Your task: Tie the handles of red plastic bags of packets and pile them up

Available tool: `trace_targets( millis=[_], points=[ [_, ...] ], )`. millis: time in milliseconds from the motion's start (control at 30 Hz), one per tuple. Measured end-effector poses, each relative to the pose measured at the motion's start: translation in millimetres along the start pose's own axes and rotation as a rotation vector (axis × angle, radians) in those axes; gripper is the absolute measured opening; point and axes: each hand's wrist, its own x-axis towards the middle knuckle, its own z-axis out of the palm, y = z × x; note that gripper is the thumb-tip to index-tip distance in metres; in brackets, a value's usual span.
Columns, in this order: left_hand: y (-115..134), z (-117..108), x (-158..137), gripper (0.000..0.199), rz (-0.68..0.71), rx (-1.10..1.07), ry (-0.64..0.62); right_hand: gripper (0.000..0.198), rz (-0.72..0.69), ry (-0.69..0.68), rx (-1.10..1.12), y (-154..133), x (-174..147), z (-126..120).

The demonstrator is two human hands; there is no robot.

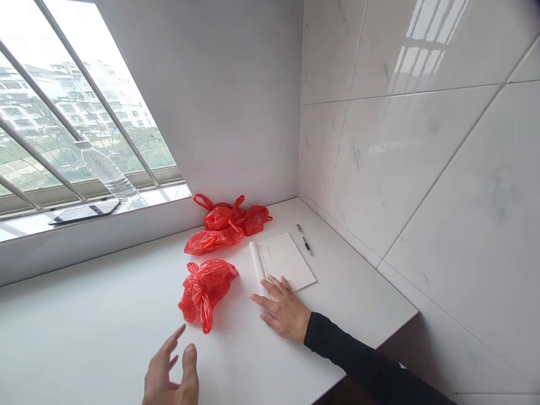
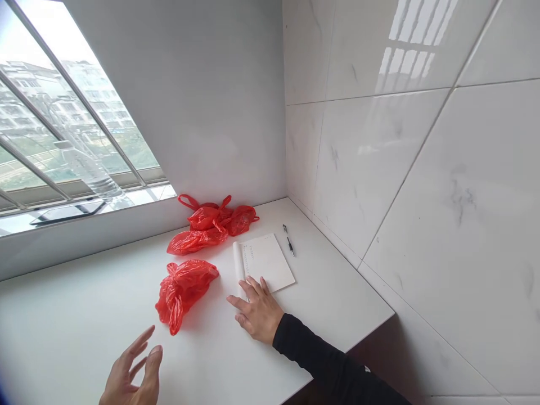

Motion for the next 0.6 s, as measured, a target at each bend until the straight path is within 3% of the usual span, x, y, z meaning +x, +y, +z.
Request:
trace_targets(
  millis=[200,400,500,600],
  points=[
    [-10.6,38.0,41.9,0.059,0.273,0.177,0.134,0.039,0.071,-0.003,-0.029,38.7,-5.5,-11.1],
    [-30.6,86.4,66.0,0.048,0.574,0.339,0.081,0.034,0.147,0.173,0.088,52.5,7.2,-20.4],
    [-33.8,95.2,55.3,0.043,0.689,0.334,-0.011,0.034,0.03,0.268,0.207,39.1,27.7,-25.9],
    [-22.4,94.8,40.5,0.044,0.779,0.199,-0.079,0.046,-0.134,0.258,0.192,21.7,51.6,-24.8]
  ],
)
